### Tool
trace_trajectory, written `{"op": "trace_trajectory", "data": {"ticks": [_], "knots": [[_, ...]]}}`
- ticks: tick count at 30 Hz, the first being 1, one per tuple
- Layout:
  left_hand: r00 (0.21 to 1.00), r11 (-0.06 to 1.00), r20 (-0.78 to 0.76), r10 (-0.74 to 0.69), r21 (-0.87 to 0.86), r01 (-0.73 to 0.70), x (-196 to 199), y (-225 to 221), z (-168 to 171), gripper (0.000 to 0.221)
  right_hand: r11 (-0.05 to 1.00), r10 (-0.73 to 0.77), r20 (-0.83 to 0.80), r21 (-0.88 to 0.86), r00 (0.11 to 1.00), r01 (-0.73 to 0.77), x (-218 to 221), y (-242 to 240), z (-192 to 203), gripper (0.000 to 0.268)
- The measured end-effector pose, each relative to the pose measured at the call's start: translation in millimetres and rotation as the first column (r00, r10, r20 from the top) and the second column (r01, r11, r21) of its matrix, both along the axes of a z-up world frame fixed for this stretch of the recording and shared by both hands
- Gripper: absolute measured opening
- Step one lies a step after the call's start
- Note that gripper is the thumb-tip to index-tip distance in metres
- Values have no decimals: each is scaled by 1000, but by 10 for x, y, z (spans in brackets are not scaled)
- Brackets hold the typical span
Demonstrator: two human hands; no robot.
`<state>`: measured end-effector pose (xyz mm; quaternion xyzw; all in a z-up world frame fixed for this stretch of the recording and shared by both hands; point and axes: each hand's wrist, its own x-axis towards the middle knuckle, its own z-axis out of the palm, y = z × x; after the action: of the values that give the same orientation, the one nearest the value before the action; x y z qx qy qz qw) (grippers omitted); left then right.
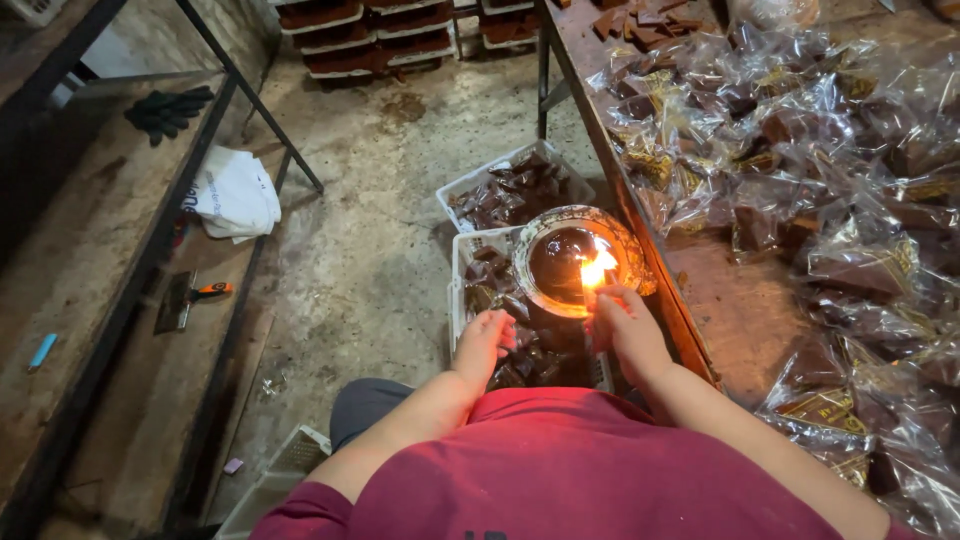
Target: Sealing small plastic bags containing food items by carefully passing the folded edges through a candle flame.
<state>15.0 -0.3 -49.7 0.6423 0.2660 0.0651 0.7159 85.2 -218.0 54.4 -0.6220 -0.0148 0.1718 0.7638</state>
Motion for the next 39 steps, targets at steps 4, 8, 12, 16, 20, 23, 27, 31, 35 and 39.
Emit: {"op": "trace_trajectory", "data": {"ticks": [4,8,12,16,20,23,27,31,35,39], "knots": [[997,996,-52,-50,78,54,45,-31,-63,22,998,-58,-74,-22,996,56,-54,41,110,42],[954,950,15,-301,91,299,-18,-168,-146,28,995,-63,-142,70,988,74,-55,43,73,54],[606,578,-85,-791,219,786,-225,-281,516,46,984,63,-131,171,989,-40,-238,60,260,36],[616,608,4,-788,167,776,-216,-330,409,40,977,132,-56,173,990,-121,-343,67,347,17],[889,873,275,-365,-230,430,18,-264,-172,44,954,247,55,161,968,-252,-104,8,61,10],[892,918,393,-224,-221,328,43,-230,-7,50,939,344,109,-70,933,-338,-63,-20,-100,14],[890,919,327,-316,-129,374,-67,-254,288,39,811,486,-30,-357,873,-464,108,-62,-685,29],[845,788,361,-395,-340,514,-91,-185,63,48,801,398,-65,-461,915,-381,131,-15,-559,51],[973,937,46,-226,-262,230,76,117,-459,41,912,234,12,-349,972,-215,147,-57,-462,37],[997,954,-22,-69,-294,60,-23,362,-546,70,899,233,115,-405,966,-169,167,-66,-478,36]]}}
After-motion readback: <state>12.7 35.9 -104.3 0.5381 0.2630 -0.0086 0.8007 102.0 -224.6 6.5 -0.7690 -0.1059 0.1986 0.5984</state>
